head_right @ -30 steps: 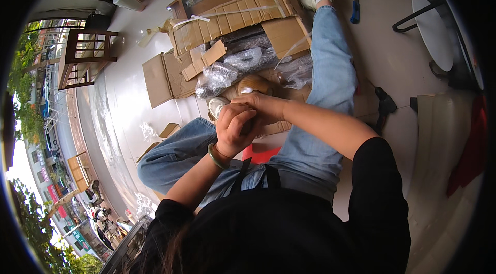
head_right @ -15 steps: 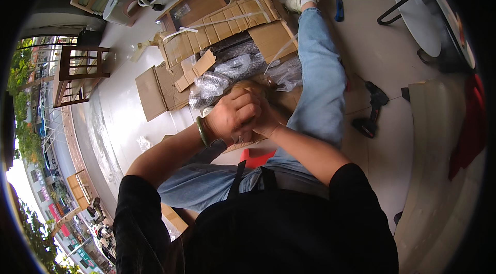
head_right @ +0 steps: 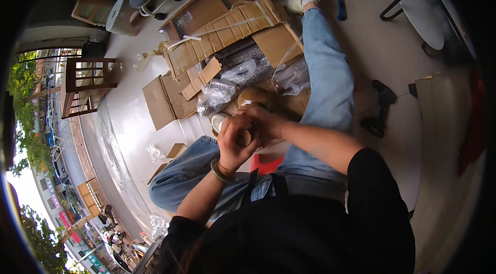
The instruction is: The person sits on the floor and assembles a wooden table leg by inserting and tightening a cylindrical wooden piece into a rounded base. The person repeatedly aligns and twists the components by hand to secure the joint.
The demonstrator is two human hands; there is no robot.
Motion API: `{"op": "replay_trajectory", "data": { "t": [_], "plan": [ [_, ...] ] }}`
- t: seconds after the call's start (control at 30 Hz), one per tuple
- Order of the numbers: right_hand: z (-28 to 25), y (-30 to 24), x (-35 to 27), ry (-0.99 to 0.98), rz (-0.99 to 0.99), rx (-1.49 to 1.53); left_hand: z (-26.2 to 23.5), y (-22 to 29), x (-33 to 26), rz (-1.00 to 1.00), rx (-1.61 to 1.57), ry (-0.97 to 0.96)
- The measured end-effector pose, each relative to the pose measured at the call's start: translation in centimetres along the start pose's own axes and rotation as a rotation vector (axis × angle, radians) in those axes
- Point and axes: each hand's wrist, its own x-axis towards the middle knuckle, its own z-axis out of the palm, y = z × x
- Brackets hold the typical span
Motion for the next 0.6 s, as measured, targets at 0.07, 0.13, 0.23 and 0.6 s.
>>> {"op": "replay_trajectory", "data": {
  "t": [0.07,0.13,0.23,0.6],
  "plan": [
    [3.0,-0.8,-0.9,0.356,-0.028,-0.127,-2.0,-1.0,1.2,0.084,-0.099,-0.284],
    [5.4,-1.5,-1.1,0.645,-0.063,-0.222,-3.4,-2.0,2.5,0.193,-0.156,-0.549],
    [5.2,-2.1,-0.9,0.666,0.033,-0.071,-3.6,-2.4,3.2,0.234,-0.132,-0.594],
    [-3.7,0.8,3.7,-0.55,-0.007,0.183,3.2,1.3,-2.7,-0.288,-0.03,0.374]
  ]
}}
